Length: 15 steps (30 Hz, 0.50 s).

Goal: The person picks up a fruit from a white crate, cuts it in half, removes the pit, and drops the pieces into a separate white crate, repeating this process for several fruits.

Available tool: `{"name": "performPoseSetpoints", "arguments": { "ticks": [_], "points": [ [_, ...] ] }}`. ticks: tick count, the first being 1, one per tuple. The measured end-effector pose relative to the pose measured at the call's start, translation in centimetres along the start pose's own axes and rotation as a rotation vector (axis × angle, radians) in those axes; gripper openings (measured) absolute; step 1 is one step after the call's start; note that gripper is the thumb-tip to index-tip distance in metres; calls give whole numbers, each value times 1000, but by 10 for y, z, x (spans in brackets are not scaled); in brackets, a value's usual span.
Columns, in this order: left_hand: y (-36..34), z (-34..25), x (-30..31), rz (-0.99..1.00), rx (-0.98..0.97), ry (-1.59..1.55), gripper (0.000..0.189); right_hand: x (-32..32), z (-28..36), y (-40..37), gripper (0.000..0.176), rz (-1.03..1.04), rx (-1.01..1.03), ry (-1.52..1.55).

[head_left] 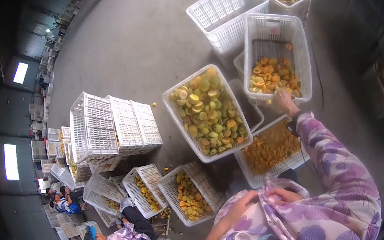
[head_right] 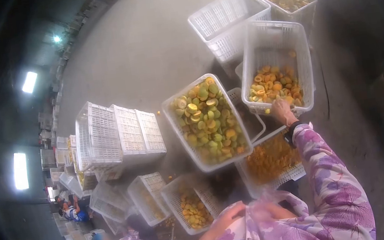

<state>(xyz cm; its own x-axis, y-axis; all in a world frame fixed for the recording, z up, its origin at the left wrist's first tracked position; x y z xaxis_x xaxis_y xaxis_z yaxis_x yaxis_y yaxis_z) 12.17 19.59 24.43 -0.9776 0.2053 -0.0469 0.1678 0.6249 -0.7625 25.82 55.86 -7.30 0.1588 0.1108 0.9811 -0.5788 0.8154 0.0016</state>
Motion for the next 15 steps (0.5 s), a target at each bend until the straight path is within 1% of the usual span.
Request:
{"name": "performPoseSetpoints", "arguments": {
  "ticks": [1, 2, 4, 5, 6, 7, 8, 9, 10, 11, 12, 13, 14, 15],
  "points": [
    [-1, 6, -3, -149, -111, -2, 33, 0, -2, -2, 14, 15, 45, -37],
    [-3, 5, -4, -148, -108, -4, 33, 0, -2, -1, 14, 19, 45, -36],
    [-8, -5, -4, -309, -170, 44, 29, 3, 3, -1, 14, 89, 39, -131],
    [-9, -13, 1, -392, -264, 227, 25, 5, 4, 2, 14, 93, 41, -136],
    [-7, -18, 5, -387, -264, 216, 25, 5, 4, 2, 17, 40, 27, -95],
    [-6, -20, 7, -511, -404, 252, 23, 4, 2, -1, 19, -9, 13, -53],
    [-6, -20, 9, -639, -542, 289, 22, 3, 0, -3, 19, 1, 17, -58],
    [1, -20, 10, -567, -599, 3, 20, 5, 1, -2, 21, 38, -4, -25],
    [4, -21, 10, -569, -594, -5, 20, 7, 1, -1, 23, 74, -27, 9],
    [9, -21, 11, -316, -345, -115, 18, 8, 2, -1, 16, 33, -9, 3],
    [12, -20, 8, -62, -97, -222, 17, 9, 3, -3, 16, 47, -6, 0],
    [20, -11, -5, -76, -352, 34, 21, 12, 4, -3, 16, -48, 12, 23],
    [18, -6, -7, -74, -344, 19, 21, 14, 5, -6, 16, -139, 30, 47],
    [13, -26, -6, 24, -230, 36, 27, 15, 4, -7, 18, -218, 105, 65]
  ]
}}
Point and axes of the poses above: each hand's wrist, its own y-axis towards the middle knuckle, its own x-axis out of the back of the hand, z = x × y, the point moved 1 cm from there along y, towards the middle knuckle, and after that the axes turned 4 degrees about -z, right-handed, at the moved point
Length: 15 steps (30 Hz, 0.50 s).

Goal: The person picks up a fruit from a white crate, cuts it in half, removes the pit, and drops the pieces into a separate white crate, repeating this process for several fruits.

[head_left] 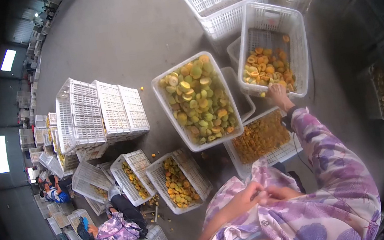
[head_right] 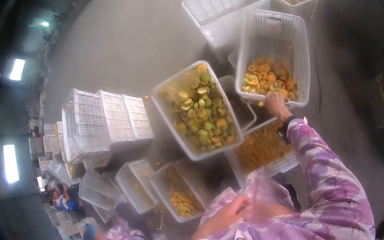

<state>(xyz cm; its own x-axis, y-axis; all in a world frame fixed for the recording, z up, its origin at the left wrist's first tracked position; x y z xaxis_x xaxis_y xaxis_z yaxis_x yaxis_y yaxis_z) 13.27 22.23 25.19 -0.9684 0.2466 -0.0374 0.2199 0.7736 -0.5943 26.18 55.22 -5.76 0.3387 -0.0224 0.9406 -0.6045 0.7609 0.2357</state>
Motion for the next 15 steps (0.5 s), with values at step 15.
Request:
{"name": "performPoseSetpoints", "arguments": {
  "ticks": [15],
  "points": [
    [-14, -18, -9, 208, 89, -36, 40, 4, 0, 6, 16, 199, -88, -17]
  ]
}}
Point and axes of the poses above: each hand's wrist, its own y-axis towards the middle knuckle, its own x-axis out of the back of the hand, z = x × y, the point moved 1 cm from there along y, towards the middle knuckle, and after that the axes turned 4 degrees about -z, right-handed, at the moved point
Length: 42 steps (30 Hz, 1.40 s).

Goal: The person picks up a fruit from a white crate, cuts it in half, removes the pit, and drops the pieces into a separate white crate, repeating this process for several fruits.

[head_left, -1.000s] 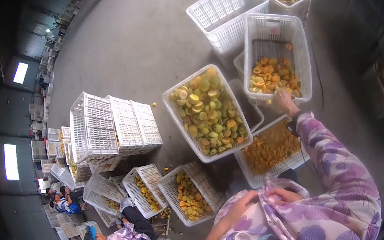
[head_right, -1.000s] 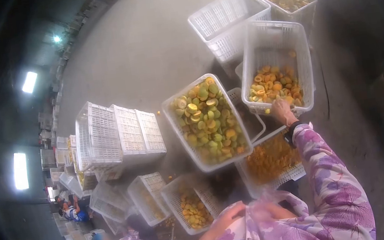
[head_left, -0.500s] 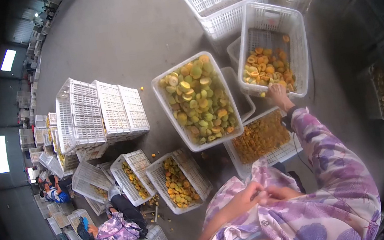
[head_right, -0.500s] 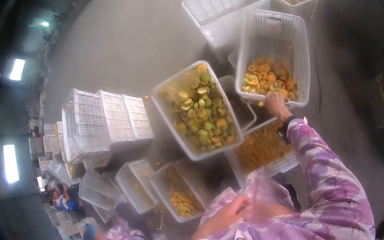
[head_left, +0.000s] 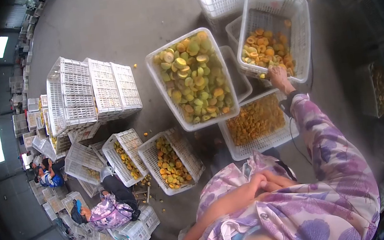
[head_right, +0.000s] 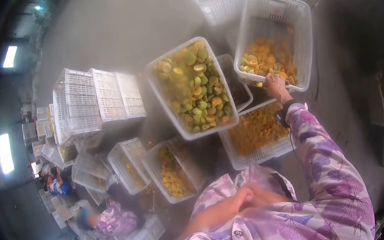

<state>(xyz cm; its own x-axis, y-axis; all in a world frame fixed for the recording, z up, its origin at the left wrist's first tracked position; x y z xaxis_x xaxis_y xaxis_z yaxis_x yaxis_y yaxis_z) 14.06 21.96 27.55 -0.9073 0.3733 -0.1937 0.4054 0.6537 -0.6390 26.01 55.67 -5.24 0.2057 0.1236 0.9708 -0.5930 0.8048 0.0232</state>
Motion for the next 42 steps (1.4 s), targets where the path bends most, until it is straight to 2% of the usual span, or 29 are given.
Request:
{"name": "performPoseSetpoints", "arguments": {
  "ticks": [3, 5, 6, 8, 12, 14, 16, 18, 19, 23, 25, 26, 28, 29, 33, 35, 36, 38, 39, 41, 42],
  "points": [
    [5, 0, 1, -23, -16, -30, 37, 5, 2, 2, 18, 29, -24, -9],
    [10, -8, 3, 9, 478, -369, 35, 3, 1, 3, 17, 75, -58, -3],
    [8, -19, 6, 15, 479, -370, 35, 2, 0, 2, 17, 79, -61, -6],
    [-2, -48, 13, 82, 286, -175, 33, 1, 0, 2, 16, 71, -46, -2],
    [-5, -51, 16, 90, 328, 6, 32, 5, 0, -1, 15, 44, -18, -14],
    [-5, -35, 12, 89, 104, 51, 33, 3, -1, 1, 16, 19, 4, -7],
    [-2, -27, 10, 71, 150, -32, 32, 7, 2, -1, 17, 49, -11, -26],
    [-2, -32, 16, 144, 208, 59, 41, 9, 0, 3, 18, 74, 3, -31],
    [1, -39, 17, 131, 500, -310, 53, 9, 1, 3, 19, 72, -12, -54],
    [6, 3, 1, 53, 519, -312, 64, 3, -5, 4, 22, 74, -59, -95],
    [6, 4, 5, 66, 359, -158, 58, 9, -2, 4, 20, 102, 75, -82],
    [4, 14, 0, 76, 375, -175, 58, 12, 2, 2, 14, 114, 12, -54],
    [9, 19, -1, 126, 328, -179, 47, 12, 5, 4, 8, 132, -77, -62],
    [5, 18, 0, 89, 281, 36, 33, 14, 4, 4, 8, 145, -80, -69],
    [7, -4, 13, 73, 319, -110, 28, 17, 7, 6, 6, 178, -21, -86],
    [6, -20, 20, 152, 275, 205, 33, 15, 5, 4, 8, 170, -44, -55],
    [4, -13, 17, 157, 278, 200, 33, 16, 5, 3, 8, 178, -45, -55],
    [2, 4, 12, -188, -200, 438, 45, 22, 9, 5, 7, 183, -66, -45],
    [5, 13, 10, -186, -201, 435, 45, 22, 10, 6, 9, 218, -99, -38],
    [10, 27, 6, -365, -449, 581, 59, 24, 12, 7, 10, 229, -94, -51],
    [10, 31, 4, -365, -450, 580, 59, 24, 12, 8, 11, 238, -89, -64]
  ]
}}
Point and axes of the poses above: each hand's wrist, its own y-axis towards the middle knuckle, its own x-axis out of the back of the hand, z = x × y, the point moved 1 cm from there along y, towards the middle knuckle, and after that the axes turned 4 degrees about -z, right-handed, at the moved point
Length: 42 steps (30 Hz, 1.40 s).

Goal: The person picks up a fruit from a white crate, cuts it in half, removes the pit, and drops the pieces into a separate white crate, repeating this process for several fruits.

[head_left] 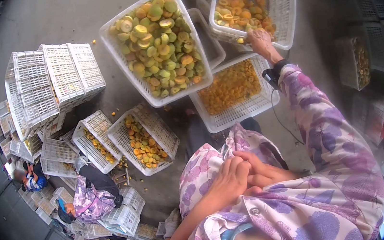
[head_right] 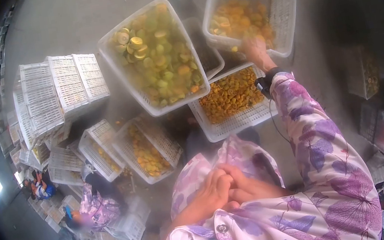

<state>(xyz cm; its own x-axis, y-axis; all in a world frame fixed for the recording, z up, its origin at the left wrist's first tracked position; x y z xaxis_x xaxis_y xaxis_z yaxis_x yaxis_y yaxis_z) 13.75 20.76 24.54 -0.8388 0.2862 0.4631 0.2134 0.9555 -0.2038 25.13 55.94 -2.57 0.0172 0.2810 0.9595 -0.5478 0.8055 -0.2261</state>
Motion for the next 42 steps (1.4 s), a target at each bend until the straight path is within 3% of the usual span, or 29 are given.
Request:
{"name": "performPoseSetpoints", "arguments": {
  "ticks": [2, 12, 14, 15, 18, 19, 20, 22, 23, 25, 28, 30, 31, 32, 34, 36, 37, 38, 40, 42],
  "points": [
    [-4, 3, -6, 5, 56, -175, 66, 1, 0, 0, 11, -5, 0, -2],
    [-9, 27, -34, -152, -9, -212, 70, 4, 2, -1, 12, 2, 9, -16],
    [-8, 35, -15, 140, 65, -402, 66, 2, 0, -2, 13, -7, 49, -38],
    [-8, 36, 11, 66, 42, -546, 56, 1, 0, -3, 13, -21, 91, -58],
    [-40, 37, 67, -242, 295, -392, 50, 5, 3, -2, 13, -15, 29, -40],
    [-60, 38, 69, -398, 390, -350, 49, 6, 3, -2, 13, -12, 30, -40],
    [-78, 39, 65, -399, 394, -351, 49, 7, 3, -2, 13, 2, 16, -21],
    [-108, 38, 57, -734, 550, -436, 45, 5, 4, -3, 14, 16, 2, 2],
    [-118, 26, 53, -736, 551, -436, 45, 4, 3, -2, 14, 23, 2, -4],
    [-127, -6, 50, -734, 860, -419, 39, 5, 2, 2, 14, 19, 6, -16],
    [-181, -7, 8, -842, 959, -529, 36, -2, -8, 5, 16, 17, 91, -81],
    [-207, 0, -18, -851, 1155, -559, 36, -25, -14, 7, 17, -140, 65, -120],
    [-220, 8, -30, -847, 1256, -570, 36, -33, -22, 11, 15, 99, -31, -49],
    [-231, 19, -44, -842, 1352, -583, 36, -27, -16, 6, 9, -19, -28, -54],
    [-247, 51, -66, -813, 1517, -602, 37, -25, -14, 6, 10, -6, 22, -113],
    [-264, 87, -81, -742, 1603, -580, 38, -34, -26, -5, 15, -200, 214, -124],
    [-354, 128, -105, -471, 1290, -484, 37, -31, -26, -4, 18, -147, 177, -146],
    [-329, 141, -101, -520, 1366, -375, 36, -28, -24, -1, 21, -97, 140, -166],
    [-289, 179, -87, -505, 1258, -165, 36, -31, -34, -6, 20, -204, 335, -182],
    [-244, 230, -72, -375, 942, 129, 36, -25, -20, -9, 24, -140, 64, -166]
  ]
}}
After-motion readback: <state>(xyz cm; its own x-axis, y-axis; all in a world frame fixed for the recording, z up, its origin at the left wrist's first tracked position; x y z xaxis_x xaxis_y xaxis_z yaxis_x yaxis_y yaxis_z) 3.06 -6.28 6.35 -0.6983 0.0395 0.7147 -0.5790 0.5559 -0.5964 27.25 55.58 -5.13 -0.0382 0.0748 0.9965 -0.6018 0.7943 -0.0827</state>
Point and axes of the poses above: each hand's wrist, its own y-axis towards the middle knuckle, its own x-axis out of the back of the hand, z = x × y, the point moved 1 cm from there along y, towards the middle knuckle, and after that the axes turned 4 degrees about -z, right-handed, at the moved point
